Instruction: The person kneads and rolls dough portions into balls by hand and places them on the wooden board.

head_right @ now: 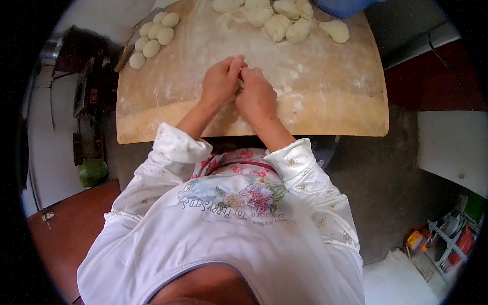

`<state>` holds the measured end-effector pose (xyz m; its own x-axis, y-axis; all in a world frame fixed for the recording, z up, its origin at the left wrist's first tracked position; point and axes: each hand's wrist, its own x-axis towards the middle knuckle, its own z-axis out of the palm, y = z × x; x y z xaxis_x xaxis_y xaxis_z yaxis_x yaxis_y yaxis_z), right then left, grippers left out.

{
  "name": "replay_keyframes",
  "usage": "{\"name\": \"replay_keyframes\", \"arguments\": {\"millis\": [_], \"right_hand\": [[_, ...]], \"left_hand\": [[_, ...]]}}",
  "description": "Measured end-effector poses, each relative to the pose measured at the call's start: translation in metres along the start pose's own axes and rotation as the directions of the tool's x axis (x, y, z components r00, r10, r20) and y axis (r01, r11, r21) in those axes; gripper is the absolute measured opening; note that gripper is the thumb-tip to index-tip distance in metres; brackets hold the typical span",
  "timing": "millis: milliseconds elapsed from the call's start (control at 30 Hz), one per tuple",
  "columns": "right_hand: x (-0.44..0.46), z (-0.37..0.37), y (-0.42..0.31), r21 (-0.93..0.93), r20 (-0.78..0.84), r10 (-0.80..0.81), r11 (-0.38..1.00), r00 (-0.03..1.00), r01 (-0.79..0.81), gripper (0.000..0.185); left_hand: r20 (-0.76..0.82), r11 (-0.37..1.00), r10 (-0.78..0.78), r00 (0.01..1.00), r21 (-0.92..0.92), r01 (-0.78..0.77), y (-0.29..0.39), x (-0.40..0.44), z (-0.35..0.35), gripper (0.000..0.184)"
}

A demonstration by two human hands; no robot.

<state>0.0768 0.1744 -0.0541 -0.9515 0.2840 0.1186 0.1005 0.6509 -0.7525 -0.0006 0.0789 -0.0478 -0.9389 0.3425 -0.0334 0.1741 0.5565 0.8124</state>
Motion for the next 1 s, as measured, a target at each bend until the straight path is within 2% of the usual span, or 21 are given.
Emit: {"name": "replay_keyframes", "arguments": {"millis": [67,100,200,233,300,333,400,467,500,533,567,600,633,733,833,933,967,1000], "right_hand": [[0.006,0.002,-0.002,-0.029,-0.007,0.012,0.999,1.000,-0.012,0.026],[0.009,0.004,0.001,-0.022,-0.016,0.015,1.000,1.000,-0.016,0.026],[0.016,0.005,0.006,0.015,-0.006,0.030,0.999,1.000,-0.030,0.024],[0.018,0.004,0.006,0.032,-0.008,0.030,0.999,1.000,-0.030,0.023],[0.020,0.007,0.014,0.262,-0.001,0.061,0.963,0.998,-0.058,0.024],[0.019,0.006,0.016,0.372,0.004,0.075,0.926,0.997,-0.071,0.025],[0.010,0.004,0.010,0.330,-0.047,0.059,0.943,0.997,-0.040,0.025],[0.005,0.001,0.007,0.249,-0.048,0.002,0.968,0.999,0.010,0.024],[0.002,0.003,0.009,0.195,-0.013,-0.049,0.980,0.999,0.050,0.022],[0.000,0.005,0.009,0.141,0.023,-0.101,0.985,0.995,0.096,0.021],[0.000,0.010,0.009,0.113,-0.019,-0.142,0.983,0.990,0.143,0.021],[-0.001,0.015,0.009,0.082,-0.059,-0.185,0.978,0.981,0.189,0.021],[-0.002,0.019,0.009,0.050,-0.097,-0.226,0.972,0.969,0.231,0.022],[0.002,0.010,0.010,0.094,0.004,-0.086,0.992,0.996,0.085,0.019],[0.013,0.011,0.016,0.054,-0.004,-0.089,0.995,0.996,0.090,0.018],[0.019,-0.012,0.001,0.131,0.183,0.041,0.989,0.982,-0.066,0.021],[0.020,-0.014,0.000,0.164,0.222,0.063,0.981,0.973,-0.101,0.021],[0.021,-0.015,0.000,0.197,0.260,0.086,0.970,0.962,-0.140,0.023]], "left_hand": [[-0.163,0.933,0.262,0.951,0.295,-0.207,-0.004,-0.008,0.012,0.035],[-0.223,0.871,0.405,0.887,0.389,-0.300,-0.017,0.000,0.017,0.034],[-0.187,0.910,0.372,0.909,0.264,-0.318,-0.019,0.016,0.015,0.032],[-0.173,0.941,0.315,0.933,0.187,-0.283,-0.020,0.019,0.012,0.032],[-0.134,0.975,0.220,0.966,0.035,-0.218,-0.018,0.027,0.006,0.032],[-0.224,0.978,0.123,0.967,-0.135,-0.156,-0.019,0.030,0.008,0.032],[-0.338,0.878,-0.106,0.935,-0.472,-0.071,-0.017,0.032,0.009,0.033],[0.018,0.678,-0.232,0.972,-0.714,0.175,-0.013,0.026,-0.006,0.032],[0.205,0.547,-0.262,0.943,-0.774,0.320,-0.008,0.016,-0.016,0.032],[0.055,0.801,-0.208,0.977,-0.564,0.202,-0.001,0.004,-0.018,0.032],[-0.071,0.958,-0.102,0.992,-0.277,0.079,0.008,-0.008,-0.015,0.031],[-0.155,0.998,0.036,0.987,0.051,-0.029,0.014,-0.012,-0.010,0.030],[-0.327,0.906,0.416,0.848,0.222,-0.359,0.004,-0.012,0.006,0.027],[-0.360,0.844,0.531,0.767,0.297,-0.446,-0.011,0.002,0.022,0.023],[-0.286,0.884,0.465,0.838,0.201,-0.422,-0.018,0.018,0.017,0.022],[-0.242,0.928,0.368,0.898,0.157,-0.338,-0.022,0.040,0.014,0.022],[-0.271,0.909,0.414,0.869,0.160,-0.384,-0.027,0.046,0.015,0.026],[-0.335,0.951,0.271,0.903,-0.053,-0.305,-0.026,0.048,0.014,0.028]]}}
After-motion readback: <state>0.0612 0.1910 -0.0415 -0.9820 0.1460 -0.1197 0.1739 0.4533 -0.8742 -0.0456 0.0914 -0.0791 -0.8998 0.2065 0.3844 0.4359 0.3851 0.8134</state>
